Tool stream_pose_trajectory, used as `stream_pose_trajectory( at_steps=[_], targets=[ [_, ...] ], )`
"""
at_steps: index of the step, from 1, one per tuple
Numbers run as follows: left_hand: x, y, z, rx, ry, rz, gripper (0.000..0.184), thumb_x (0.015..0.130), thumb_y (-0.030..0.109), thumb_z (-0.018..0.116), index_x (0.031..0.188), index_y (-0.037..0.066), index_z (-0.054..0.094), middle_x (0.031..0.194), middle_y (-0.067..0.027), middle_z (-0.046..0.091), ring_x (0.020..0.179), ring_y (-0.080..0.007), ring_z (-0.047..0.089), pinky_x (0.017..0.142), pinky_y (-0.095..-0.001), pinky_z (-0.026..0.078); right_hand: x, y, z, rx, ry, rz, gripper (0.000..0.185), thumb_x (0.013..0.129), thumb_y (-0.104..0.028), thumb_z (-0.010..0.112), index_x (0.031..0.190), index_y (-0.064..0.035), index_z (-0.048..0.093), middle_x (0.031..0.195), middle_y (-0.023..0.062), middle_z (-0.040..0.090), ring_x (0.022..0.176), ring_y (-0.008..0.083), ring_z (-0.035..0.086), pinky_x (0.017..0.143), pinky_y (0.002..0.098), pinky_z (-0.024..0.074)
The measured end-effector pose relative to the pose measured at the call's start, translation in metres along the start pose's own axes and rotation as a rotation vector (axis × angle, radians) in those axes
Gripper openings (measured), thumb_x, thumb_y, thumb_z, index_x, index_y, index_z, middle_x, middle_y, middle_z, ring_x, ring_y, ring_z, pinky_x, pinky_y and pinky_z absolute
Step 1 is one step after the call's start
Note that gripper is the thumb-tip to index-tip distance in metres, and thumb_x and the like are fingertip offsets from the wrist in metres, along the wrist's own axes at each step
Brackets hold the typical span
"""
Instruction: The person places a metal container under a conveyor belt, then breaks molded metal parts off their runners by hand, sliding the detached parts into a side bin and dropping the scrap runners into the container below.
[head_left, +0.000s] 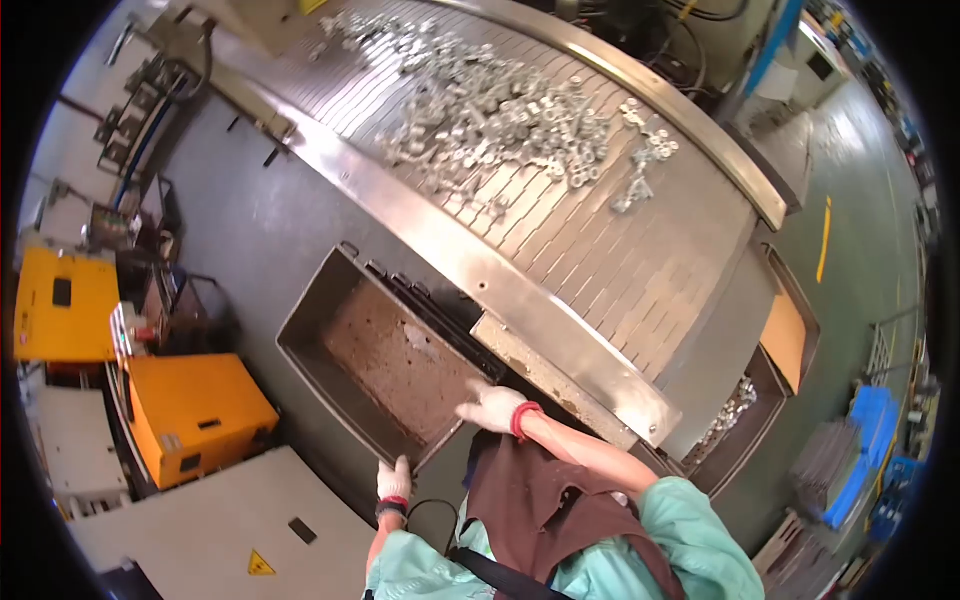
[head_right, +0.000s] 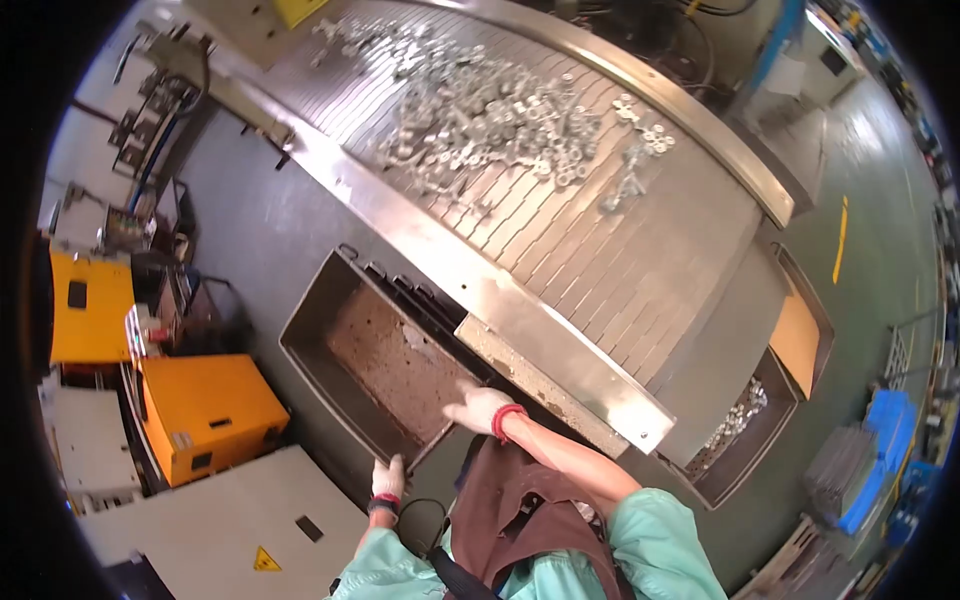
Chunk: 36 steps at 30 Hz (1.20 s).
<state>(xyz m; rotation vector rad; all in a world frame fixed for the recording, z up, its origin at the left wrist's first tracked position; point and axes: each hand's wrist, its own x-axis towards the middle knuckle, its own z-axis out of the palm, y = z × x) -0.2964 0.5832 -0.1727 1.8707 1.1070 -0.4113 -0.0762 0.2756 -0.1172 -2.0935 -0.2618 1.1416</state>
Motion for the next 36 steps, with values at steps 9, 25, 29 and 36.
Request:
stream_pose_trajectory(
  at_steps=[9, 25, 29, 36],
  targets=[
    [-0.007, 0.165, -0.034, 0.366, 0.312, 0.331, 0.069, 0.104, 0.049, 0.075, 0.153, 0.002, 0.061, 0.138, -0.0279, 0.075, 0.129, -0.0453, 0.073, 0.11, -0.0529, 0.056, -0.125, -0.002, -0.15, -0.026, 1.24, -0.369, 0.043, 0.097, -0.03, 0.079, 0.132, -0.0036, 0.076, 0.107, 0.0194, 0.082, 0.098, 0.0393, 0.08, 0.091, 0.0508, 0.0639],
    [0.019, 0.566, 0.195, 0.827, 0.055, 0.91, 0.074, 0.099, 0.066, 0.068, 0.138, 0.003, 0.07, 0.126, -0.0315, 0.079, 0.12, -0.0489, 0.076, 0.105, -0.0559, 0.057, -0.139, 0.059, -0.17, -0.119, 1.114, -0.199, 0.028, 0.095, -0.032, 0.079, 0.112, -0.0096, 0.081, 0.096, 0.0142, 0.083, 0.09, 0.0352, 0.08, 0.083, 0.0511, 0.0615],
    [0.022, 0.563, 0.206, 0.792, -0.017, 1.001, 0.064, 0.1, 0.06, 0.068, 0.129, 0.003, 0.073, 0.117, -0.0297, 0.081, 0.114, -0.0497, 0.077, 0.1, -0.0575, 0.058, -0.132, 0.058, -0.167, -0.117, 1.191, -0.181, 0.028, 0.093, -0.031, 0.081, 0.11, -0.0084, 0.082, 0.095, 0.0155, 0.082, 0.089, 0.0368, 0.079, 0.082, 0.0515, 0.0614],
    [-0.013, 0.517, 0.182, 0.134, -0.379, 1.008, 0.038, 0.1, 0.031, 0.075, 0.124, 0.001, 0.073, 0.096, -0.0185, 0.079, 0.089, -0.0301, 0.078, 0.085, -0.0425, 0.06, -0.118, 0.053, -0.18, -0.06, 1.16, -0.075, 0.026, 0.094, -0.025, 0.08, 0.111, -0.0064, 0.081, 0.096, 0.0173, 0.082, 0.09, 0.0408, 0.079, 0.085, 0.0534, 0.0618]
  ],
)
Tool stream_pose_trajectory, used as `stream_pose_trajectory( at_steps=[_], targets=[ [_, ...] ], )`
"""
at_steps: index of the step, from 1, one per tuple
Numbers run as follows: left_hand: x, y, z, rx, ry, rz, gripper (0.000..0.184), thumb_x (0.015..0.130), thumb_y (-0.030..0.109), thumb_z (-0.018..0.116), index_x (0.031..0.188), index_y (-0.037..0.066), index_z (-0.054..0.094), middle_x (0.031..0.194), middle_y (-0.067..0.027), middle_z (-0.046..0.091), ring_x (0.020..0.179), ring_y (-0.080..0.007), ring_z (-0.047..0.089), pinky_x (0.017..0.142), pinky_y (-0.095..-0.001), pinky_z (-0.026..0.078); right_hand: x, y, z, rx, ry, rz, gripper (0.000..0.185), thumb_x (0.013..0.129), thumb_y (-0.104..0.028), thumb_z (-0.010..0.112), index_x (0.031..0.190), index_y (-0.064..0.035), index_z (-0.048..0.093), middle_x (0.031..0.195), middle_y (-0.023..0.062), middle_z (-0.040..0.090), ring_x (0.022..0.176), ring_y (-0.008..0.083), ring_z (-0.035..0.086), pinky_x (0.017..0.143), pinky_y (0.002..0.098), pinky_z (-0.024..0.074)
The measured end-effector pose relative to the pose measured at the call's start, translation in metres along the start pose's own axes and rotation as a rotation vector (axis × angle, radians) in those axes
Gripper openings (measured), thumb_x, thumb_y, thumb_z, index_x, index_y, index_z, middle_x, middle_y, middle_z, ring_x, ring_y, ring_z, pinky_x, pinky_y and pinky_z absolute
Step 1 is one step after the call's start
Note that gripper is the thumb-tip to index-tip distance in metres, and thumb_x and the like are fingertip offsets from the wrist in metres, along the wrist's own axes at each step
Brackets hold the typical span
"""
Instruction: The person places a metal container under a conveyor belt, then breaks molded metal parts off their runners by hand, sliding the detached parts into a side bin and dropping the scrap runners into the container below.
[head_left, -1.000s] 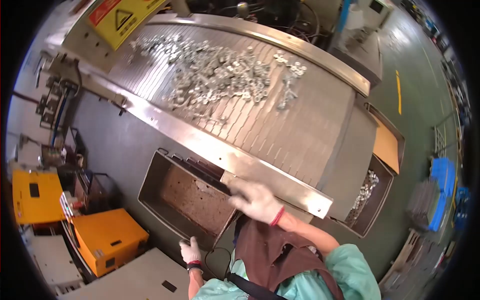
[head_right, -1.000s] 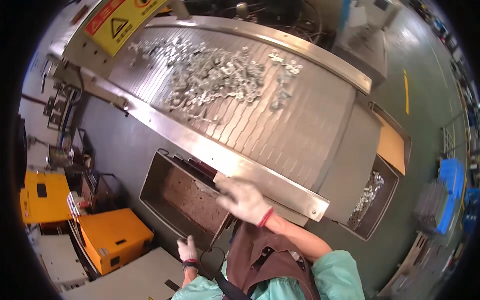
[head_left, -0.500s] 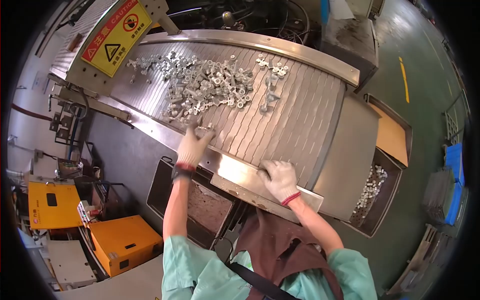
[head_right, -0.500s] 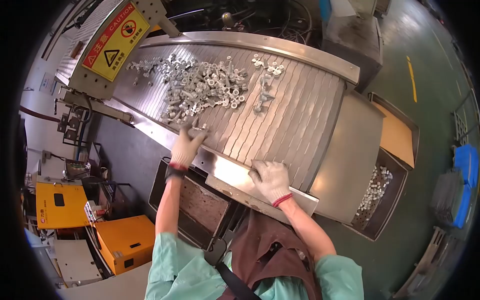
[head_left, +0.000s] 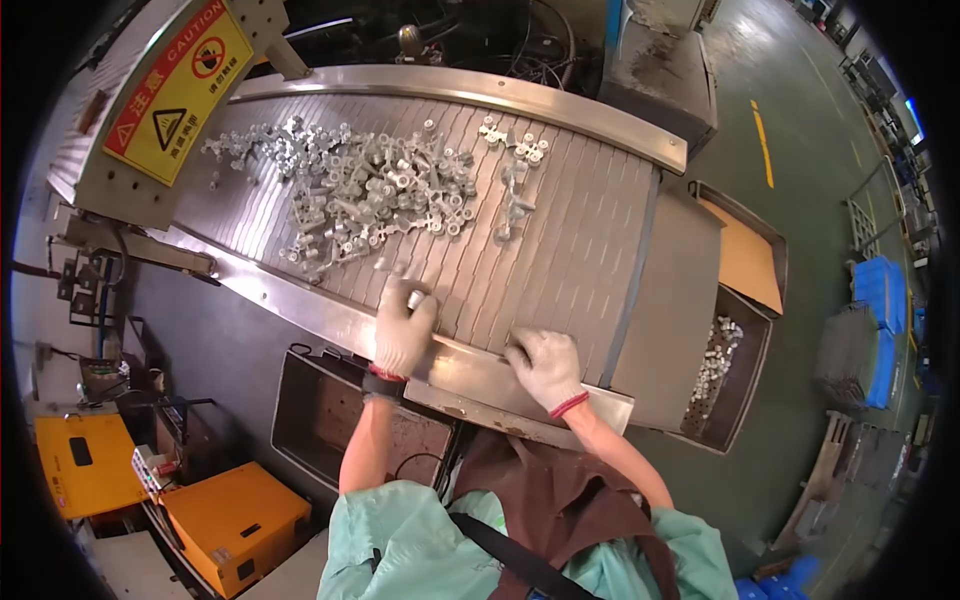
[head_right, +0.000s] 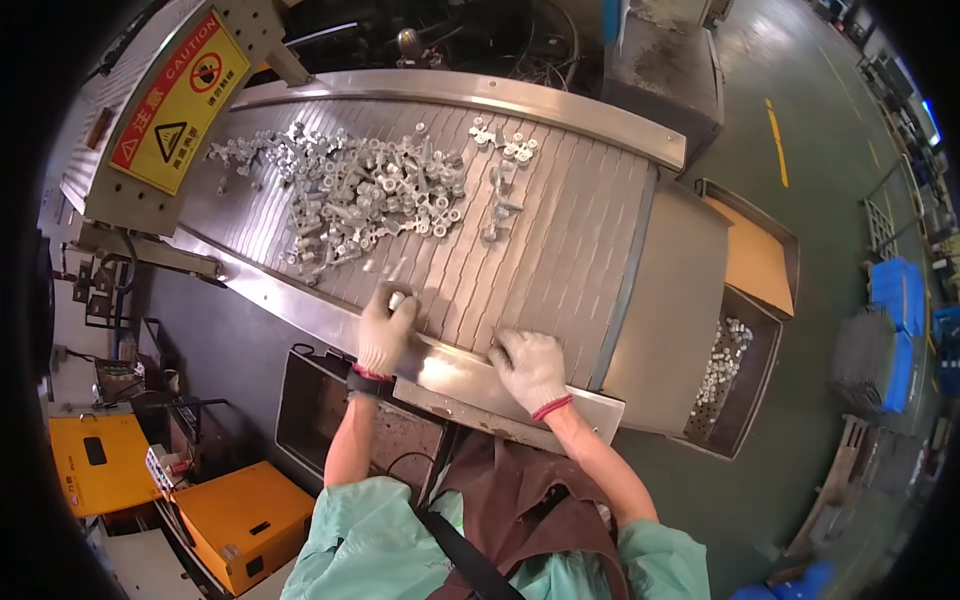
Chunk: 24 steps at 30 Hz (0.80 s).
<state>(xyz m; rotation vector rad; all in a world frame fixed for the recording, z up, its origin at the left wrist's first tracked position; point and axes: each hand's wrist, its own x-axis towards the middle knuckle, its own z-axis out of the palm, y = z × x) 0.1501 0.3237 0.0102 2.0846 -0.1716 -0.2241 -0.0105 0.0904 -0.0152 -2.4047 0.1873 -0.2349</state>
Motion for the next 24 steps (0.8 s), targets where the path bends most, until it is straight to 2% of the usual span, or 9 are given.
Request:
stream_pose_trajectory(
  at_steps=[2, 6, 9, 11, 14, 16, 19, 22, 24],
  targets=[
    [-0.021, 0.025, -0.004, -0.199, -0.166, -0.049, 0.03, 0.1, 0.022, 0.072, 0.123, 0.003, 0.071, 0.089, -0.0089, 0.071, 0.073, -0.0167, 0.067, 0.072, -0.0359, 0.057, 0.002, 0.002, 0.003, 0.018, 0.011, 0.057, 0.031, 0.097, -0.029, 0.077, 0.116, -0.0054, 0.082, 0.102, 0.02, 0.082, 0.095, 0.037, 0.081, 0.086, 0.0508, 0.0634],
    [-0.034, 0.075, -0.012, -0.754, -0.532, -0.231, 0.026, 0.096, 0.013, 0.069, 0.12, 0.005, 0.066, 0.083, -0.0096, 0.07, 0.061, -0.0178, 0.066, 0.051, -0.0315, 0.051, 0.007, 0.021, 0.02, 0.329, 0.219, 0.315, 0.045, 0.104, -0.038, 0.074, 0.133, -0.0036, 0.077, 0.117, 0.0199, 0.082, 0.105, 0.0317, 0.081, 0.089, 0.0492, 0.0646],
    [-0.034, 0.078, -0.008, -1.028, -0.765, -0.329, 0.031, 0.093, 0.014, 0.069, 0.122, 0.005, 0.064, 0.086, -0.0118, 0.069, 0.062, -0.0218, 0.068, 0.049, -0.0331, 0.051, 0.051, 0.007, -0.028, 1.799, 0.009, 0.82, 0.059, 0.109, -0.045, 0.071, 0.151, -0.0042, 0.067, 0.125, 0.0151, 0.078, 0.109, 0.0293, 0.078, 0.093, 0.0474, 0.065],
    [-0.032, 0.078, -0.004, -1.094, -0.919, -0.384, 0.039, 0.093, 0.015, 0.07, 0.13, 0.004, 0.062, 0.093, -0.0114, 0.066, 0.067, -0.0233, 0.069, 0.049, -0.0337, 0.052, 0.053, -0.011, -0.057, 1.725, 0.07, 0.72, 0.062, 0.11, -0.045, 0.07, 0.157, -0.005, 0.062, 0.124, 0.0128, 0.076, 0.106, 0.0278, 0.076, 0.093, 0.0459, 0.0652],
    [-0.039, 0.075, 0.01, -0.943, -0.723, -0.408, 0.047, 0.094, 0.015, 0.071, 0.139, 0.004, 0.06, 0.099, -0.0132, 0.067, 0.073, -0.0235, 0.071, 0.051, -0.031, 0.052, 0.045, 0.01, -0.056, 1.21, 0.052, 0.521, 0.063, 0.11, -0.047, 0.071, 0.154, -0.0014, 0.065, 0.128, 0.0134, 0.076, 0.107, 0.0216, 0.076, 0.088, 0.0399, 0.0647],
    [-0.035, 0.068, 0.011, -0.433, -0.688, -0.125, 0.045, 0.098, 0.026, 0.077, 0.134, 0.0, 0.067, 0.11, -0.0173, 0.076, 0.083, -0.0267, 0.075, 0.067, -0.0383, 0.06, 0.038, -0.021, -0.072, 0.687, 0.093, 0.516, 0.062, 0.109, -0.047, 0.072, 0.149, 0.0004, 0.068, 0.133, 0.0143, 0.076, 0.104, 0.0217, 0.077, 0.087, 0.0389, 0.0643],
    [-0.035, 0.071, 0.025, 0.212, -0.509, 0.287, 0.047, 0.102, 0.039, 0.08, 0.12, -0.004, 0.075, 0.116, -0.0195, 0.081, 0.096, -0.033, 0.08, 0.091, -0.0459, 0.061, 0.029, -0.014, -0.059, 0.602, 0.035, 0.621, 0.059, 0.108, -0.043, 0.073, 0.143, 0.0046, 0.071, 0.122, 0.0194, 0.081, 0.09, 0.025, 0.08, 0.086, 0.0374, 0.0627],
    [-0.029, 0.073, 0.039, 0.383, -0.577, 0.286, 0.048, 0.103, 0.047, 0.077, 0.124, 0.004, 0.077, 0.104, -0.0241, 0.08, 0.092, -0.0435, 0.078, 0.081, -0.051, 0.061, 0.027, -0.004, -0.057, 0.547, -0.039, 0.691, 0.055, 0.108, -0.041, 0.069, 0.137, 0.0063, 0.074, 0.112, 0.0217, 0.081, 0.092, 0.0251, 0.081, 0.083, 0.0384, 0.0628],
    [-0.025, 0.061, 0.053, 0.276, -0.572, 0.22, 0.046, 0.108, 0.045, 0.069, 0.122, 0.002, 0.075, 0.094, -0.0225, 0.076, 0.084, -0.0359, 0.077, 0.078, -0.0477, 0.06, 0.022, 0.001, -0.056, 0.589, -0.084, 0.754, 0.056, 0.109, -0.041, 0.068, 0.14, 0.0054, 0.073, 0.121, 0.0206, 0.08, 0.097, 0.0272, 0.082, 0.084, 0.0388, 0.0642]
  ],
)
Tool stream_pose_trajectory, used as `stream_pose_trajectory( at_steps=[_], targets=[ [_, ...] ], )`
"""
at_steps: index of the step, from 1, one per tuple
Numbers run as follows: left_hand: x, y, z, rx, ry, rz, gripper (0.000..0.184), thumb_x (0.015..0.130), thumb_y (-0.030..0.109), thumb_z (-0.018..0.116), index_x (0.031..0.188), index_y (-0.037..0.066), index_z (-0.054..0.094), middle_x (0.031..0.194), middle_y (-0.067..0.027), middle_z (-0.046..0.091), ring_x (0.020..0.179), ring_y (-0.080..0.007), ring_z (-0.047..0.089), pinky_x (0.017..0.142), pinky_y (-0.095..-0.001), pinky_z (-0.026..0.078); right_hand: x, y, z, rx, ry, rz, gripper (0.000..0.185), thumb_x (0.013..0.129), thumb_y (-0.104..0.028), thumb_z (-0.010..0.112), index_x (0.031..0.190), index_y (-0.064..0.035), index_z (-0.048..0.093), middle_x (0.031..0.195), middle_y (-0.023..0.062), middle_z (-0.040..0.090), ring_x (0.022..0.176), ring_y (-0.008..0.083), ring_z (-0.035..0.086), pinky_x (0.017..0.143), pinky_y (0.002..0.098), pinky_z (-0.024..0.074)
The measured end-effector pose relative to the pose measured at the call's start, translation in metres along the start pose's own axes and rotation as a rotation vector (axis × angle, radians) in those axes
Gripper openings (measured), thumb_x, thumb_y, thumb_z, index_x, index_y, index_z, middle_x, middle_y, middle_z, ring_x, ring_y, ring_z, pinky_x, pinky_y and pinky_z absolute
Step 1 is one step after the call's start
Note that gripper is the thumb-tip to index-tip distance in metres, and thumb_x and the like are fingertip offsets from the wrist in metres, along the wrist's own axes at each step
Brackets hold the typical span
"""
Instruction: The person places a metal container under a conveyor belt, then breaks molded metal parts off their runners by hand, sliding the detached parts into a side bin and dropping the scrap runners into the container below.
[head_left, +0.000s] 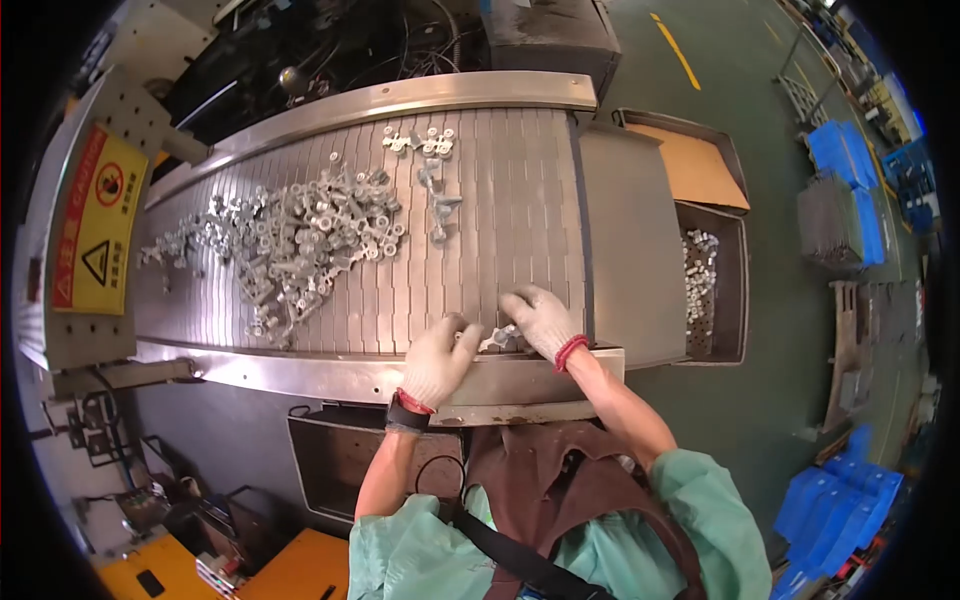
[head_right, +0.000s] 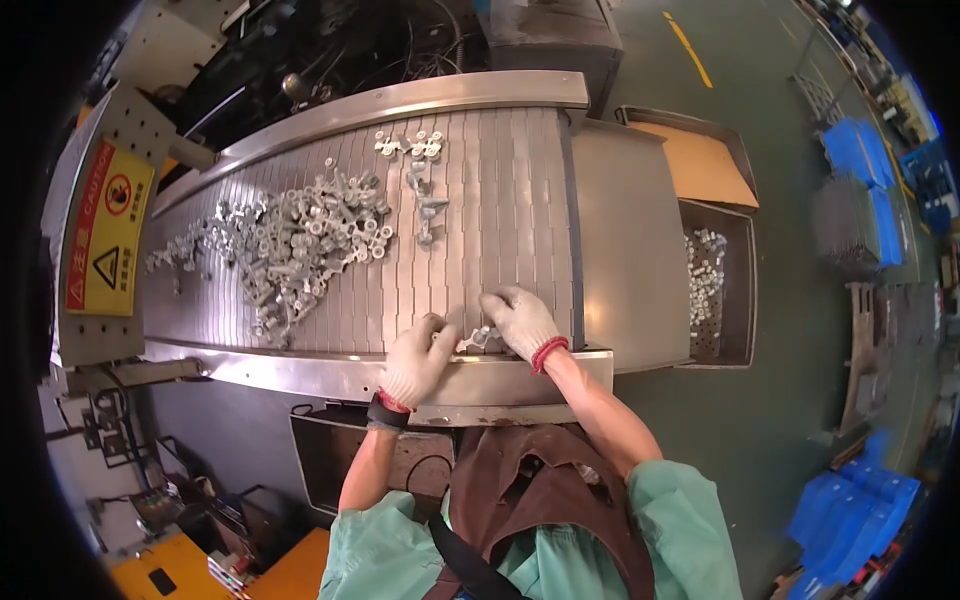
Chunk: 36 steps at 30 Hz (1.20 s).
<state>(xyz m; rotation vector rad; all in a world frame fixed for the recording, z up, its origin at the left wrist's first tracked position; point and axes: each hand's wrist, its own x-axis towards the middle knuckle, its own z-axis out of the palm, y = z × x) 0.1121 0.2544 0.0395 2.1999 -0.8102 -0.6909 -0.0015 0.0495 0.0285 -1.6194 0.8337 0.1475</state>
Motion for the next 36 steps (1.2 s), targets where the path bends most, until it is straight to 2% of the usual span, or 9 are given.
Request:
stream_pose_trajectory(
  at_steps=[3, 7, 10, 14, 17, 20, 25, 30, 36],
  targets=[
    [0.011, -0.005, 0.017, -0.527, -0.051, -0.361, 0.047, 0.115, 0.046, 0.058, 0.116, 0.001, 0.07, 0.088, -0.0087, 0.07, 0.061, -0.0162, 0.062, 0.055, -0.036, 0.05, 0.007, 0.023, 0.013, 0.228, 0.198, -0.14, 0.044, 0.109, -0.034, 0.069, 0.13, 0.0033, 0.077, 0.11, 0.0223, 0.081, 0.096, 0.031, 0.082, 0.088, 0.0422, 0.064],
    [0.025, 0.024, 0.013, -0.563, -0.093, -0.386, 0.049, 0.118, 0.051, 0.052, 0.11, 0.004, 0.066, 0.072, -0.0037, 0.061, 0.047, -0.0135, 0.051, 0.044, -0.0318, 0.039, 0.015, 0.026, 0.0, 0.012, 0.442, -0.469, 0.034, 0.11, -0.03, 0.07, 0.125, -0.0007, 0.079, 0.113, 0.0236, 0.082, 0.102, 0.039, 0.081, 0.091, 0.0439, 0.0637],
    [0.033, 0.016, 0.024, -0.891, -0.2, -0.53, 0.051, 0.118, 0.051, 0.052, 0.102, 0.005, 0.065, 0.085, -0.0071, 0.068, 0.047, -0.0153, 0.054, 0.039, -0.0346, 0.037, 0.024, 0.026, -0.012, 0.066, 0.468, -0.619, 0.031, 0.11, -0.029, 0.07, 0.124, -0.0031, 0.079, 0.115, 0.0236, 0.081, 0.106, 0.0436, 0.079, 0.092, 0.046, 0.0631],
    [0.054, 0.011, 0.01, -0.051, 0.048, 0.058, 0.063, 0.108, 0.059, 0.067, 0.129, -0.001, 0.067, 0.088, -0.0124, 0.072, 0.075, -0.0267, 0.075, 0.069, -0.0434, 0.062, 0.049, 0.051, -0.017, 0.092, 0.445, -0.425, 0.037, 0.109, -0.035, 0.069, 0.124, -0.0028, 0.079, 0.109, 0.0256, 0.08, 0.105, 0.0443, 0.079, 0.092, 0.048, 0.0622],
    [0.054, 0.08, -0.025, 0.445, -0.066, -0.086, 0.075, 0.099, 0.059, 0.076, 0.144, 0.001, 0.064, 0.096, -0.016, 0.077, 0.095, -0.0336, 0.08, 0.089, -0.0464, 0.064, 0.04, 0.033, -0.028, 0.017, 0.319, -0.348, 0.038, 0.109, -0.034, 0.067, 0.126, -0.002, 0.079, 0.117, 0.0257, 0.08, 0.109, 0.0425, 0.079, 0.095, 0.0473, 0.0618],
    [0.058, 0.098, -0.011, 0.632, -0.198, 0.229, 0.073, 0.094, 0.059, 0.077, 0.143, 0.005, 0.07, 0.097, -0.0179, 0.078, 0.097, -0.0361, 0.08, 0.087, -0.0467, 0.063, 0.038, 0.027, -0.025, -0.078, 0.23, -0.33, 0.037, 0.108, -0.032, 0.067, 0.126, -0.002, 0.079, 0.118, 0.0257, 0.08, 0.109, 0.0417, 0.079, 0.095, 0.0472, 0.0617],
    [0.067, 0.121, 0.009, 0.488, -0.452, 0.092, 0.066, 0.095, 0.057, 0.076, 0.138, 0.007, 0.072, 0.113, -0.021, 0.082, 0.107, -0.0423, 0.08, 0.093, -0.0523, 0.063, 0.052, 0.029, -0.027, -0.123, 0.19, -0.325, 0.038, 0.106, -0.034, 0.068, 0.123, -0.0027, 0.081, 0.115, 0.0248, 0.08, 0.106, 0.0433, 0.078, 0.094, 0.0494, 0.0614],
    [0.066, 0.107, 0.021, 0.624, -0.337, 0.212, 0.054, 0.096, 0.051, 0.074, 0.129, 0.009, 0.072, 0.112, -0.0206, 0.082, 0.106, -0.0434, 0.079, 0.09, -0.0552, 0.063, 0.044, 0.017, -0.038, -0.029, 0.141, -0.289, 0.042, 0.106, -0.039, 0.067, 0.122, -0.0026, 0.081, 0.121, 0.0254, 0.078, 0.11, 0.0417, 0.077, 0.097, 0.0479, 0.0608],
    [0.083, 0.087, 0.05, 0.496, -0.288, 0.167, 0.035, 0.096, 0.037, 0.069, 0.113, 0.006, 0.073, 0.097, -0.0245, 0.079, 0.094, -0.0475, 0.077, 0.084, -0.0579, 0.062, 0.056, 0.042, -0.028, 0.167, 0.311, -0.353, 0.043, 0.109, -0.039, 0.07, 0.129, -0.0011, 0.079, 0.11, 0.0191, 0.082, 0.098, 0.0253, 0.081, 0.086, 0.0382, 0.0635]
  ],
)
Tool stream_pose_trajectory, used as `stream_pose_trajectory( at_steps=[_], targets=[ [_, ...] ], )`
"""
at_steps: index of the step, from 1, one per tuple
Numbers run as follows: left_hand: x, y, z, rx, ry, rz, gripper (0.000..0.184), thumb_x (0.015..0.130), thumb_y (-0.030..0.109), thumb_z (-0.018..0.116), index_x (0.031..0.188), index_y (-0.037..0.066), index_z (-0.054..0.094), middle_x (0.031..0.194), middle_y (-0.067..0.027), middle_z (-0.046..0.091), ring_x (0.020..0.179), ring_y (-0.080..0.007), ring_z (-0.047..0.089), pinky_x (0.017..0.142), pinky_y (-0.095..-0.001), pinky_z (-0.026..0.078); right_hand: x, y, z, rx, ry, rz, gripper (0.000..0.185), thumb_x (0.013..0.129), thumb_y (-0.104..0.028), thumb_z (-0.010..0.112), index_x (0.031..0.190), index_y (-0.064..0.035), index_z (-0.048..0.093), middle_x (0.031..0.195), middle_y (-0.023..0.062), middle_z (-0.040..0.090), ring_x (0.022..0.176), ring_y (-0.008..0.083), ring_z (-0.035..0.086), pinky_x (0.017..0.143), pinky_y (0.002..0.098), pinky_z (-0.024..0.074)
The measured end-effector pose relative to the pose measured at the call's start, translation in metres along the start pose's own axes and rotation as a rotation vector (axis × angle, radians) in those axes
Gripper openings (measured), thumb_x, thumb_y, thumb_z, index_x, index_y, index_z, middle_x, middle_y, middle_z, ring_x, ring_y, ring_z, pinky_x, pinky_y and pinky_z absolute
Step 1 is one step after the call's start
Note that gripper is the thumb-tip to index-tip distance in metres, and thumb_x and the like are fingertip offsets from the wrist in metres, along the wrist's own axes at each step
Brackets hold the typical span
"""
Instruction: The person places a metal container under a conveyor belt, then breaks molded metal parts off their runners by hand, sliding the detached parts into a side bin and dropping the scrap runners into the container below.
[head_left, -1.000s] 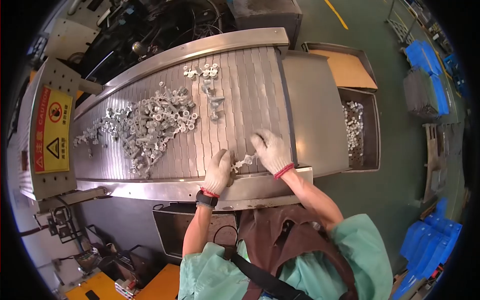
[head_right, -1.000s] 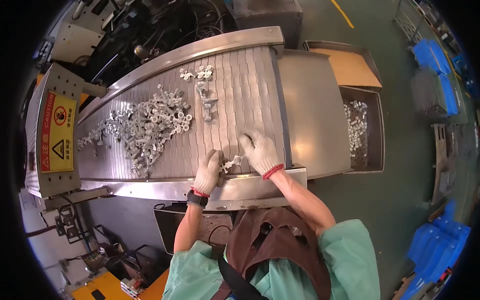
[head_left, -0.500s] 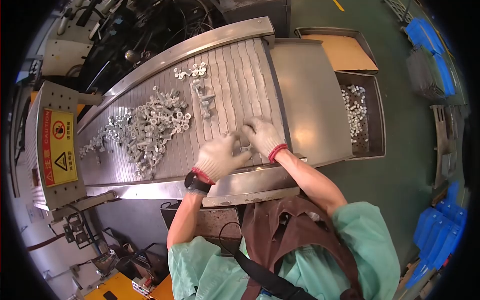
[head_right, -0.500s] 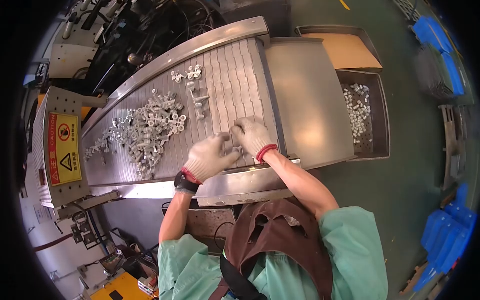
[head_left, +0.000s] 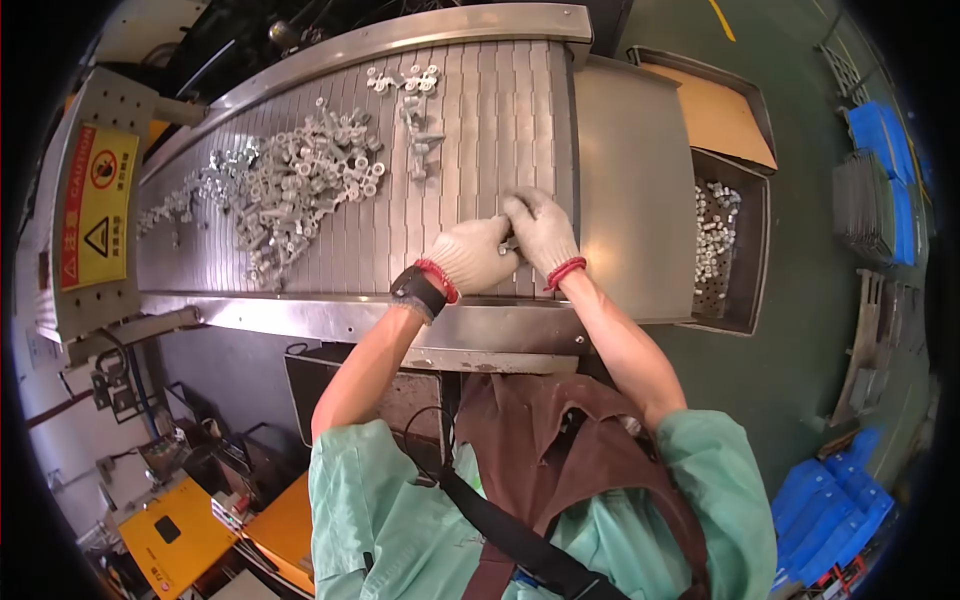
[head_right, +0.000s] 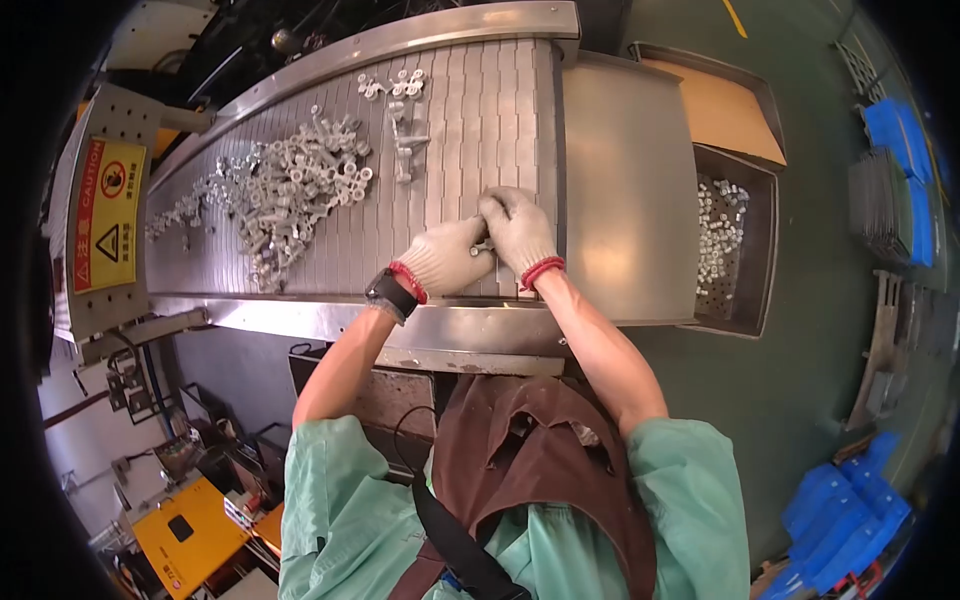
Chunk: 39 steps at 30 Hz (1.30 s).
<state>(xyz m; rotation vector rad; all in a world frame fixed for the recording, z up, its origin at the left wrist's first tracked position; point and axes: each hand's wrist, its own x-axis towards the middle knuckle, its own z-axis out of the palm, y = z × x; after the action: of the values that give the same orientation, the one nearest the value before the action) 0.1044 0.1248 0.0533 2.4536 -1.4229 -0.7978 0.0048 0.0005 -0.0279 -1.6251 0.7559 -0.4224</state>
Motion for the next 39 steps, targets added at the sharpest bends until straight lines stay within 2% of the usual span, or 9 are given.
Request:
stream_pose_trajectory(
  at_steps=[3, 9, 12, 16, 20, 25, 29, 36, 39],
  targets=[
    [0.002, 0.0, 0.001, 0.05, 0.066, 0.108, 0.026, 0.094, 0.029, 0.068, 0.104, 0.006, 0.074, 0.09, -0.0224, 0.078, 0.087, -0.0468, 0.077, 0.078, -0.0561, 0.063, -0.013, -0.007, 0.003, 0.23, 0.093, 0.041, 0.048, 0.108, -0.041, 0.075, 0.129, 0.0013, 0.077, 0.102, 0.0112, 0.079, 0.093, 0.0169, 0.076, 0.079, 0.0335, 0.062],
    [-0.001, 0.006, -0.011, 0.26, 0.045, 0.198, 0.022, 0.093, 0.027, 0.073, 0.095, 0.005, 0.075, 0.084, -0.0179, 0.078, 0.077, -0.0396, 0.079, 0.067, -0.0517, 0.064, -0.019, -0.025, -0.01, 0.034, -0.013, 0.219, 0.062, 0.108, -0.055, 0.067, 0.115, 0.0057, 0.078, 0.097, 0.0159, 0.077, 0.088, 0.0227, 0.077, 0.077, 0.0383, 0.0596],
    [0.0, 0.006, -0.005, 0.301, 0.051, 0.225, 0.02, 0.092, 0.025, 0.076, 0.093, 0.004, 0.076, 0.082, -0.0176, 0.079, 0.076, -0.0382, 0.081, 0.064, -0.0499, 0.065, -0.01, 0.006, 0.0, -0.044, 0.057, 0.027, 0.066, 0.109, -0.058, 0.06, 0.109, 0.0053, 0.078, 0.087, 0.0166, 0.075, 0.085, 0.0266, 0.077, 0.079, 0.0402, 0.0588],
    [0.006, 0.013, -0.016, 0.405, 0.001, 0.279, 0.014, 0.091, 0.019, 0.078, 0.093, 0.005, 0.078, 0.081, -0.015, 0.081, 0.076, -0.035, 0.084, 0.061, -0.0473, 0.065, -0.004, -0.027, -0.023, 0.141, -0.262, 0.498, 0.06, 0.112, -0.053, 0.058, 0.131, 0.0021, 0.073, 0.077, 0.011, 0.07, 0.059, 0.0218, 0.067, 0.053, 0.0377, 0.0538],
    [0.012, 0.015, -0.026, 0.5, -0.072, 0.322, 0.012, 0.093, 0.017, 0.077, 0.094, 0.005, 0.079, 0.083, -0.0142, 0.082, 0.077, -0.033, 0.084, 0.063, -0.0456, 0.066, -0.002, -0.026, -0.015, 0.204, -0.207, 0.504, 0.061, 0.114, -0.053, 0.058, 0.141, 0.0008, 0.068, 0.078, 0.0089, 0.069, 0.051, 0.0192, 0.062, 0.043, 0.0355, 0.0464],
    [0.0, 0.02, -0.037, 0.536, -0.044, 0.435, 0.016, 0.096, 0.022, 0.075, 0.099, 0.006, 0.076, 0.085, -0.0126, 0.08, 0.079, -0.0291, 0.083, 0.064, -0.0438, 0.064, -0.03, -0.022, -0.006, 0.419, 0.032, 0.277, 0.062, 0.114, -0.059, 0.059, 0.113, 0.0012, 0.076, 0.082, 0.0028, 0.065, 0.063, 0.011, 0.059, 0.054, 0.0287, 0.0473],
    [-0.012, 0.013, -0.043, 0.544, 0.091, 0.484, 0.015, 0.095, 0.022, 0.075, 0.1, 0.008, 0.074, 0.082, -0.0086, 0.077, 0.074, -0.0276, 0.08, 0.062, -0.0429, 0.062, -0.036, -0.039, -0.016, 0.317, 0.058, 0.075, 0.068, 0.114, -0.064, 0.06, 0.111, 0.0025, 0.074, 0.078, 0.0034, 0.065, 0.057, 0.0103, 0.058, 0.051, 0.0286, 0.0463],
    [-0.026, -0.024, -0.06, 0.516, 0.156, 0.522, 0.015, 0.093, 0.024, 0.075, 0.098, 0.01, 0.073, 0.079, -0.0065, 0.075, 0.072, -0.0254, 0.079, 0.06, -0.0411, 0.061, -0.004, -0.071, -0.015, 0.247, -0.351, 0.342, 0.074, 0.114, -0.065, 0.058, 0.121, 0.0064, 0.076, 0.087, 0.0122, 0.073, 0.047, 0.0152, 0.06, 0.043, 0.0308, 0.0472],
    [-0.038, -0.048, -0.058, 0.458, 0.249, 0.538, 0.017, 0.09, 0.026, 0.076, 0.096, 0.01, 0.072, 0.077, -0.0065, 0.072, 0.069, -0.026, 0.077, 0.058, -0.0427, 0.06, 0.014, -0.066, -0.007, -0.049, -0.468, 0.058, 0.078, 0.109, -0.069, 0.062, 0.136, 0.0021, 0.074, 0.112, 0.0196, 0.08, 0.089, 0.0277, 0.078, 0.08, 0.0401, 0.0634]
  ],
)
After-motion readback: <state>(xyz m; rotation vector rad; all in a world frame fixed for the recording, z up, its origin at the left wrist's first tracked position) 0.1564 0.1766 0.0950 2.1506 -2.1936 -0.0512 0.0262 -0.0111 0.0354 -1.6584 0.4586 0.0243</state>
